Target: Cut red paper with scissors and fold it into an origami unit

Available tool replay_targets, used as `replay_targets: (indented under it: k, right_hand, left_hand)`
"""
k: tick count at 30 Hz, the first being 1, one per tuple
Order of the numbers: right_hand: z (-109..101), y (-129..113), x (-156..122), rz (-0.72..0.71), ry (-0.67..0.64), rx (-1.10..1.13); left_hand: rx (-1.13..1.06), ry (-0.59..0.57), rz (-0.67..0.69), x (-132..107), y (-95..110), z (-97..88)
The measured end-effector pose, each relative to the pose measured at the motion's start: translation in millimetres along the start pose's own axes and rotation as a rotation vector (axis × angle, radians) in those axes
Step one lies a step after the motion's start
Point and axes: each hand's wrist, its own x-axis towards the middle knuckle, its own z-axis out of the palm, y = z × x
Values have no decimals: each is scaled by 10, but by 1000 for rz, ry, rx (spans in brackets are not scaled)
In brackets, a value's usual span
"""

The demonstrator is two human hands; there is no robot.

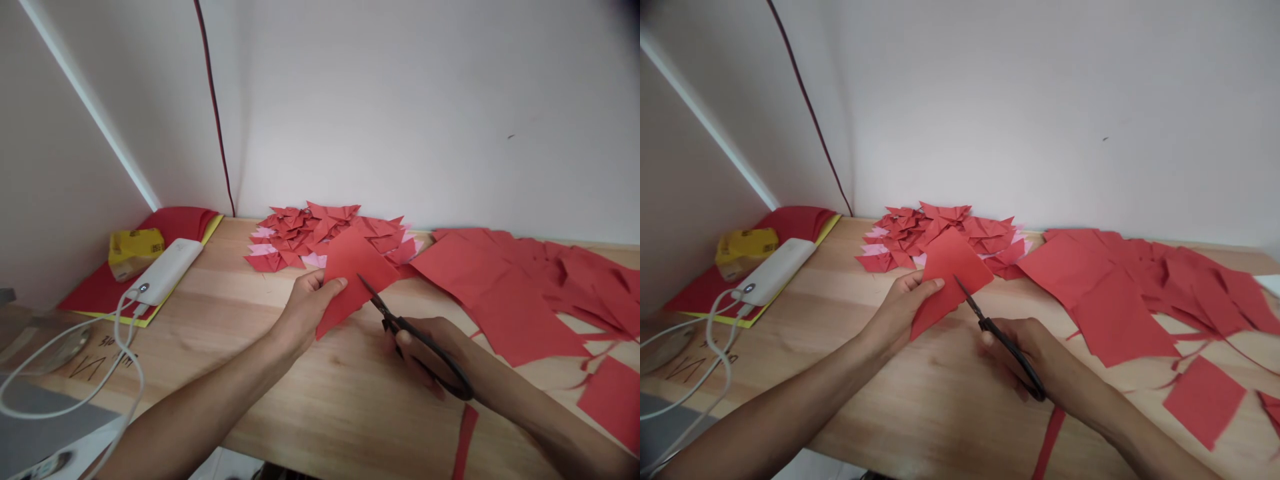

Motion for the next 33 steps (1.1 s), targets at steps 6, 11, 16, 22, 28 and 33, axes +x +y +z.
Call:
replay_targets:
  k: [6,11,16,22,28,33]
  right_hand:
    - [-4,87,29,12,18,-13]
    - [2,78,30,50,30,-13]
    - [9,-32,-35,30,-9,-19]
    - [-8,-163,-112,-102,-61,-160]
    - [11,-192,-99,-115,-49,-156]
    - [11,-145,-99,-120,11,-171]
  left_hand:
    - [9,-9,2,13,-9,-6]
    - [11,-15,1,21,-23,-16]
    - [10,-34,5,10,-16,-13]
    - [51,-57,-5,-24,-22,3]
    - [56,-94,1,-30,-39,10]
    - [29,-112,-4,-41,-32,5]
